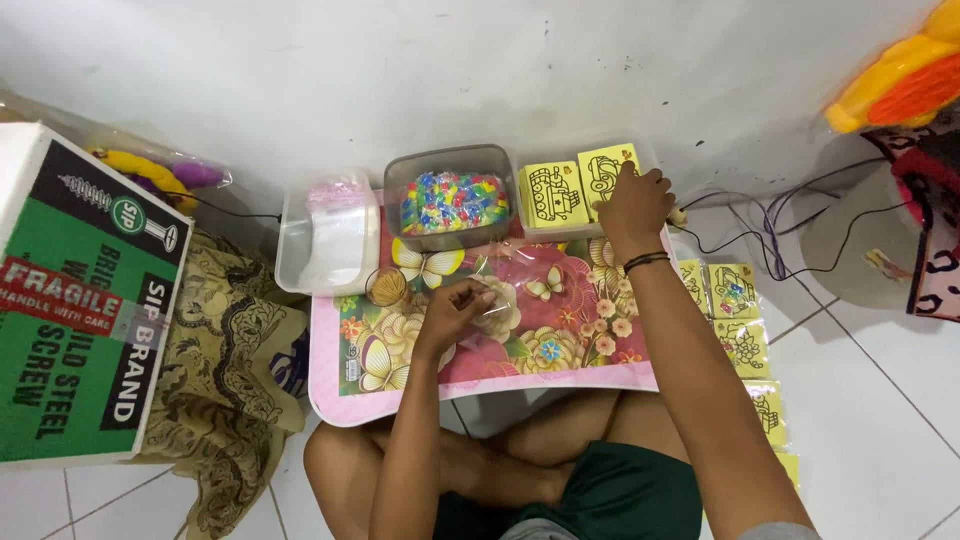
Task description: A person is sitting on the floor, manually packaging small illustrated cards into plastic bags and adding colorful beads to each bag.
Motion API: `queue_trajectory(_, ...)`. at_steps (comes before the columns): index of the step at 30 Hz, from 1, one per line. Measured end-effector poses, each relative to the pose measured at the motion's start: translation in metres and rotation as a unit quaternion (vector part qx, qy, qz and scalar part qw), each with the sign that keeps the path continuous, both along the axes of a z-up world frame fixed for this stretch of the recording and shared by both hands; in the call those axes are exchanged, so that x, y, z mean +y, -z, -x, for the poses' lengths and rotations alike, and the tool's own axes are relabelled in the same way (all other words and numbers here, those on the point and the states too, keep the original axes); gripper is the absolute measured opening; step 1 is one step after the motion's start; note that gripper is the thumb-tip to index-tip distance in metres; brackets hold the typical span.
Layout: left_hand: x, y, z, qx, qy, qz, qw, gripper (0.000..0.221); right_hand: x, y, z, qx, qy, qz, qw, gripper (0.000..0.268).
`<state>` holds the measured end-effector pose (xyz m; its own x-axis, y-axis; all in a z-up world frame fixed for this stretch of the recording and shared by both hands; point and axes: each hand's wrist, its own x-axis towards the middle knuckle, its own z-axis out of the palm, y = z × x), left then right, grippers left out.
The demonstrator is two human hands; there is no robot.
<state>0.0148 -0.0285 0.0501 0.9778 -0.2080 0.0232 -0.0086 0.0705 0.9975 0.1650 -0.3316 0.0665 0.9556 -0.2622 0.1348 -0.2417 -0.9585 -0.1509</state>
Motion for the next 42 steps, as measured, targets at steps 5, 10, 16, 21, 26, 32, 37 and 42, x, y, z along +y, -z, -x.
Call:
queue_trajectory(5,0.002,0.011,-0.003,0.0,-0.002,0.003,1.0,0.015,0.013,-0.045,0.024,-0.049,-0.015,-0.038,0.998,0.083)
queue_trajectory(10,0.002,0.011,-0.002,0.006,-0.004,-0.007,1.0,0.015,0.005,-0.064,0.04,-0.182,-0.07,-0.274,0.942,0.064)
queue_trajectory(16,0.002,0.008,-0.001,0.0,-0.007,-0.007,1.0,0.015,-0.005,-0.072,0.075,-0.295,-0.114,-0.526,0.789,0.029)
queue_trajectory(21,0.006,0.024,-0.006,-0.005,0.025,-0.01,1.0,0.014,-0.003,-0.077,0.107,-0.146,-0.2,-0.584,0.773,0.033)
queue_trajectory(26,0.004,0.022,-0.003,0.005,0.041,0.014,0.999,0.013,0.006,-0.055,0.104,-0.085,-0.219,-0.57,0.787,0.034)
queue_trajectory(32,0.008,0.027,-0.006,0.027,0.074,0.026,0.997,0.011,0.024,-0.065,0.109,-0.034,-0.261,-0.549,0.793,0.029)
queue_trajectory(37,0.011,0.027,-0.009,0.032,0.1,0.02,0.994,0.01,0.034,-0.075,0.114,-0.001,-0.289,-0.529,0.798,0.026)
queue_trajectory(42,0.006,-0.003,-0.008,0.038,0.143,0.012,0.989,0.009,0.044,-0.084,0.114,0.094,-0.281,-0.498,0.815,0.042)
